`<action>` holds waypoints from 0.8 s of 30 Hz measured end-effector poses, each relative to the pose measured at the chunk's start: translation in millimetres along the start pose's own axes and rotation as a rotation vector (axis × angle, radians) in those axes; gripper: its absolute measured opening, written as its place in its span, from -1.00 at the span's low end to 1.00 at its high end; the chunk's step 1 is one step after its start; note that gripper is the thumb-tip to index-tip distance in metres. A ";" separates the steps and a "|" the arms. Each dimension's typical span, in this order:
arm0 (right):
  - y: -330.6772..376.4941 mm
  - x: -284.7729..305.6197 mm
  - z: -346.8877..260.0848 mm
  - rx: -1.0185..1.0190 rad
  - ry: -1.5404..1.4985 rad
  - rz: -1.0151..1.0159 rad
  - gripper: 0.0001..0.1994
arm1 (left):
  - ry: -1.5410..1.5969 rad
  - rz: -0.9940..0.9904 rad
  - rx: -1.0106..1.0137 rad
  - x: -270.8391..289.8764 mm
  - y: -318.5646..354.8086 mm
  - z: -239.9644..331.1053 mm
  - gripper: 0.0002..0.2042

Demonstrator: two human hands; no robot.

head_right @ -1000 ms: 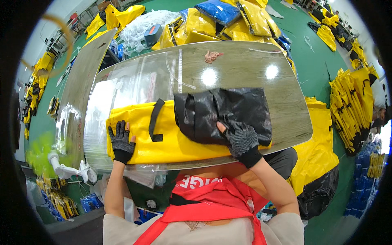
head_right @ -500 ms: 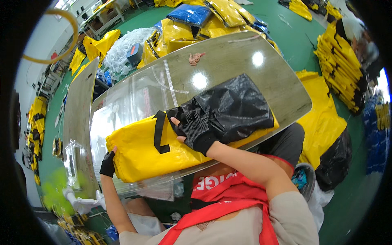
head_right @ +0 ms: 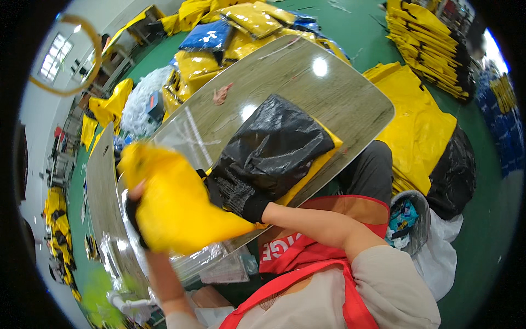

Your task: The person folds yellow raincoats on a table, then places each folded item into a clear plastic bag. The process is repeated for multiple raincoats in a factory setting.

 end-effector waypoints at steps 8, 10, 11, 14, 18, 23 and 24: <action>78.3 -32.0 7.1 -0.143 -0.287 -0.027 -0.55 | -0.623 -0.179 -0.123 -39.3 -236.4 -265.5 -0.63; 89.9 -34.7 13.5 -0.172 -0.314 -0.040 -0.56 | -0.663 -0.383 -0.128 -52.1 -227.2 -262.0 -0.62; 92.1 -31.6 12.2 -0.163 -0.339 -0.029 -0.56 | -0.763 -0.359 -0.156 -51.9 -223.1 -257.1 -0.60; 123.1 -15.1 25.5 -0.223 -0.504 0.005 -0.57 | -0.973 -0.300 -0.231 -47.2 -212.0 -256.8 -0.55; 161.1 142.7 83.4 -0.455 -0.792 -0.374 -0.65 | -0.978 -0.248 -0.247 -36.8 -208.0 -260.1 -0.51; 155.1 138.1 220.5 -0.810 -0.158 0.229 -0.34 | -1.174 -0.291 -0.376 -59.5 -201.9 -269.0 -0.52; 163.4 131.4 233.7 -0.858 -0.253 0.184 -0.38 | -1.548 -0.344 -0.327 -83.2 -191.8 -257.4 -0.54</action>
Point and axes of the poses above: each hand's wrist, its own y-axis away from the middle knuckle, its own x-axis out of the back of the hand, z = x × y, the point moved 6 cm from there along -y, towards the middle knuckle, and after that the axes turned 8 degrees about y, right-handed, at the moved point
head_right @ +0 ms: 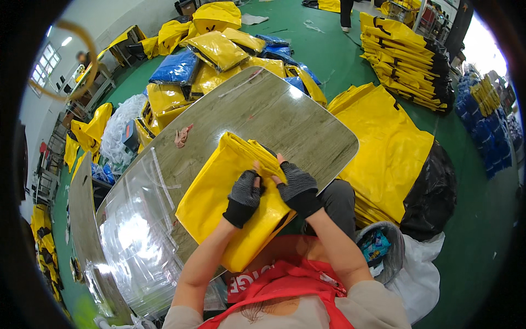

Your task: The person folds yellow raincoats on a table, then places each folded item into a clear plastic bag. The process is repeated for multiple raincoats in a factory setting.

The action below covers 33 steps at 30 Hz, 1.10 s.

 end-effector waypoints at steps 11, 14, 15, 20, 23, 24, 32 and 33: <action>59.8 -3.7 -14.5 0.787 0.288 -0.098 -0.39 | -0.350 -0.405 -0.231 5.7 -57.8 -38.9 -0.49; 118.8 1.0 -1.7 0.975 0.451 0.108 -0.62 | -0.534 -0.349 -0.266 -20.2 -24.4 -25.7 -0.45; 124.8 8.0 -5.0 0.985 0.484 0.139 -0.65 | -0.352 -0.413 -0.212 -19.8 -22.4 -28.6 -0.46; 60.8 75.1 -48.7 0.826 0.005 -0.010 -0.57 | 0.543 -0.523 0.057 20.1 -8.0 -88.5 -0.39; 31.3 65.2 12.9 0.420 -0.379 -0.124 -0.62 | 0.827 -0.245 0.091 37.9 24.0 -114.2 -0.43; 27.9 55.0 42.8 0.118 -0.623 -0.122 -0.66 | 0.760 -0.044 -0.042 45.6 45.5 -119.0 -0.46; 12.2 -52.8 36.5 -0.322 -0.954 -0.595 -0.60 | 0.278 0.466 0.413 55.8 93.1 -85.9 -0.32; 14.2 -49.1 34.5 -0.257 -0.891 -0.578 -0.59 | 0.200 0.379 0.385 58.5 81.0 -100.3 -0.40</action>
Point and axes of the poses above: each hand's wrist, its own y-axis away from the middle knuckle, its own x-axis out of the back of the hand, z = x × y, the point moved 6 cm from there along -y, towards the middle knuckle, and after that the axes turned 8 degrees about y, right-handed, at the moved point
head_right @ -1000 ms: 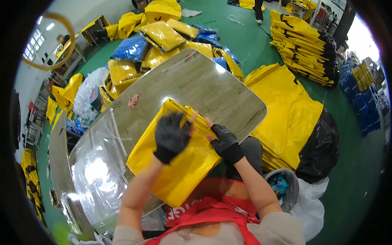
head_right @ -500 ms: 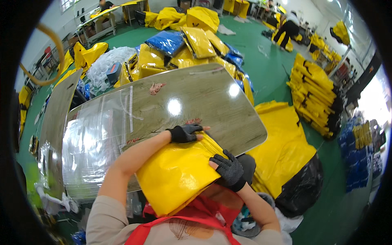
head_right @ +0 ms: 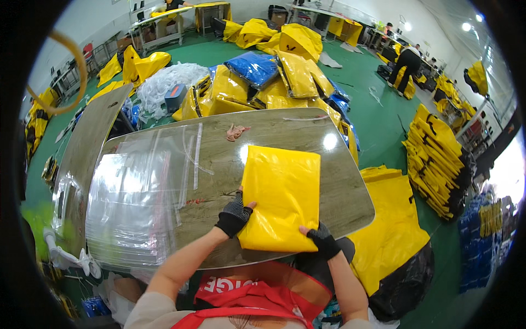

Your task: The person folds yellow raincoats on a table, then places each folded item into a clear plastic bag. The process is repeated for multiple raincoats in a factory setting.

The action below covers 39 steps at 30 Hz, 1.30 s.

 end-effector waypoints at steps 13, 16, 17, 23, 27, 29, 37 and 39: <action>7.4 24.8 25.3 -0.163 -0.003 0.183 -0.54 | -0.241 0.200 -0.053 128.8 -217.4 -48.6 -0.41; 10.8 20.8 14.9 -0.168 -0.042 0.196 -0.53 | -0.512 0.363 -0.428 198.2 -153.0 -64.6 -0.22; 11.1 25.6 19.2 -0.157 -0.071 0.191 -0.53 | -0.708 0.231 -0.248 217.1 -131.0 -73.7 -0.17; 6.1 21.2 15.4 -0.050 -0.123 0.138 -0.54 | -0.948 0.139 -0.250 223.8 -51.2 -114.3 -0.60; 50.1 59.3 28.6 -0.005 -0.184 0.289 -0.56 | -0.779 -0.266 -0.455 101.6 33.3 -49.4 -0.52; 79.7 55.8 14.7 0.028 -0.247 0.268 -0.56 | -0.719 -0.284 -0.554 77.6 72.2 -19.8 -0.45; 156.5 35.8 19.9 -0.110 -0.038 0.184 -0.51 | -0.664 -0.107 -0.531 63.8 66.4 -22.3 -0.62; 166.8 23.0 20.1 -0.148 -0.033 0.139 -0.53 | -0.719 -0.125 -0.523 60.5 64.1 -25.9 -0.60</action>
Point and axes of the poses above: each hand's wrist, its own y-axis away from the middle knuckle, its own x-axis out of the back of the hand, z = x × y, the point moved 6 cm from there along -y, towards the middle knuckle, and after that the axes turned 8 degrees about y, right-handed, at the moved point
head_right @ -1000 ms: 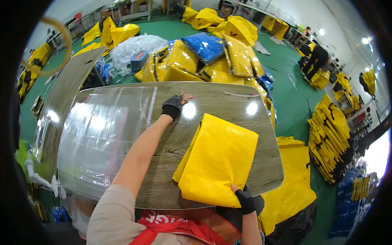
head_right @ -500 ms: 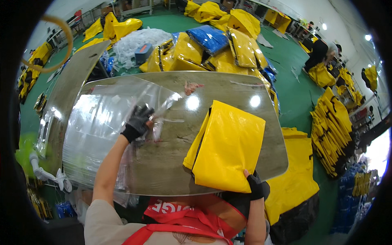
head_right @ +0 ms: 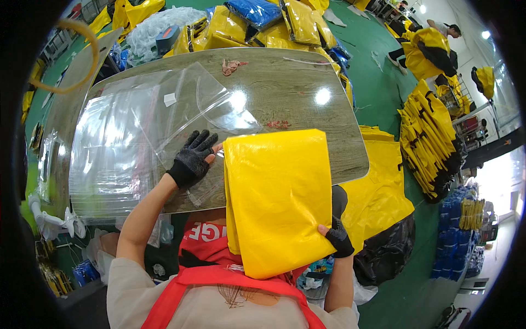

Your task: The person folds yellow raincoats on a table, then places each folded item into a clear plastic bag. The process is repeated for multiple raincoats in a factory setting.

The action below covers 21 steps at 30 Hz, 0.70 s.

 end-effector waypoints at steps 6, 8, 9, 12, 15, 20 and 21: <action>4.9 -25.0 2.5 -0.019 0.130 -0.037 -0.55 | 0.559 0.077 0.119 5.7 -5.7 -23.6 -0.58; -0.2 -48.4 12.1 0.024 0.214 -0.091 -0.55 | 0.593 0.069 0.072 34.0 -12.0 -4.9 -0.55; -2.8 -66.5 21.0 0.057 0.246 -0.128 -0.55 | 0.512 0.010 0.041 52.2 -16.6 13.1 -0.59; -7.6 -133.1 36.1 0.088 0.383 -0.489 -0.56 | 0.328 -0.122 -0.115 75.9 -2.6 46.3 -0.46; -121.3 -65.0 53.0 0.557 0.876 -0.321 -0.69 | 0.191 -0.019 -0.146 76.4 10.1 52.6 -0.39; -218.2 -140.0 -112.0 0.459 0.414 -0.198 -0.65 | 0.150 -0.032 -0.101 87.0 16.7 56.5 -0.39; -244.0 -157.1 -108.8 0.226 0.549 -0.197 -0.65 | 0.150 -0.035 -0.097 86.8 16.1 56.7 -0.39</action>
Point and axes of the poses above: each hand's wrist, its own y-axis away from the middle knuckle, its own x-axis out of the back of the hand, z = x × y, the point moved 6 cm from there along -y, towards the middle knuckle, and after that the axes turned 8 degrees about y, right-handed, at the moved point
